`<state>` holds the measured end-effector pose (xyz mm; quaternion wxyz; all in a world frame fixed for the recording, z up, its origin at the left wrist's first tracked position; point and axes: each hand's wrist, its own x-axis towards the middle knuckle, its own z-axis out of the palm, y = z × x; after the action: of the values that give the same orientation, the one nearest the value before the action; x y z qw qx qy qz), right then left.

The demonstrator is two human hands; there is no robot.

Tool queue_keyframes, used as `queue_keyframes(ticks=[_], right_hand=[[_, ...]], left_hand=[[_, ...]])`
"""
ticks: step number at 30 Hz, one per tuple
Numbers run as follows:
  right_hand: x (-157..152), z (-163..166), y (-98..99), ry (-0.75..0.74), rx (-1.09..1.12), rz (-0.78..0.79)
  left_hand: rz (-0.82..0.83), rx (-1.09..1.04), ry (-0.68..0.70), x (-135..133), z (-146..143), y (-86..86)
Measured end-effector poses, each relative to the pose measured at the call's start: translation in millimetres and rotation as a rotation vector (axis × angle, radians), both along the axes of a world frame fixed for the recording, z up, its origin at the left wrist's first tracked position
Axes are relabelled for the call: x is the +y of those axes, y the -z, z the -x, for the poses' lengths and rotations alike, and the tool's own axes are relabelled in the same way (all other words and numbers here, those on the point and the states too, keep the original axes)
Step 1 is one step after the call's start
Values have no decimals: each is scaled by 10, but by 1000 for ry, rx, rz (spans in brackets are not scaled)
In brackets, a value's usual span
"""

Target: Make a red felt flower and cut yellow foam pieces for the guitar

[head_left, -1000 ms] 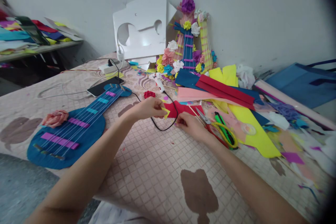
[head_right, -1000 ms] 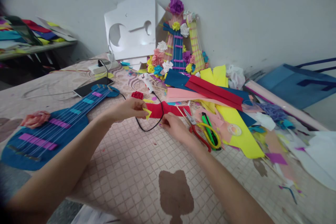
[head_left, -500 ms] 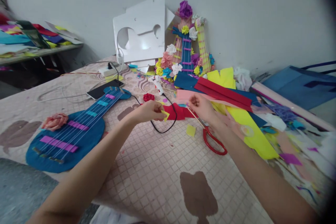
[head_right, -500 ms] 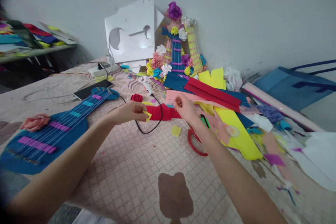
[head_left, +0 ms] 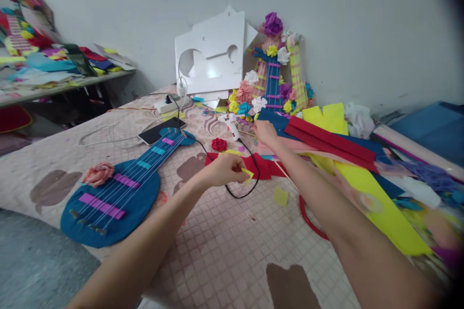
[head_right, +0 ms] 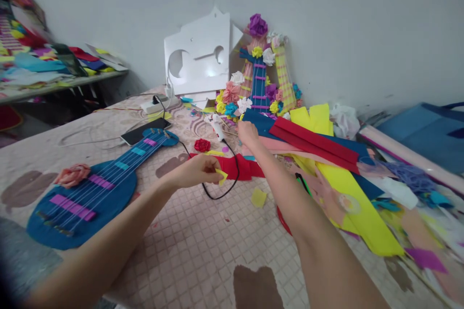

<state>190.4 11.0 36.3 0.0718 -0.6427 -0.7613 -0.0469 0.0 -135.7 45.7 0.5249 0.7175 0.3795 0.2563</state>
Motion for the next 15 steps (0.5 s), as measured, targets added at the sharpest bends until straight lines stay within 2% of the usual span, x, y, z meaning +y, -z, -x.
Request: queue_keyframes(ticks=[5, 8, 15], right_hand=[[141, -40, 21, -100, -52, 135], [160, -58, 60, -97, -86, 181], [161, -124, 61, -150, -147, 334]], left_hand=[[-51, 42, 34, -32, -58, 83], [-60, 76, 41, -53, -94, 113], [-88, 104, 31, -72, -120, 80]])
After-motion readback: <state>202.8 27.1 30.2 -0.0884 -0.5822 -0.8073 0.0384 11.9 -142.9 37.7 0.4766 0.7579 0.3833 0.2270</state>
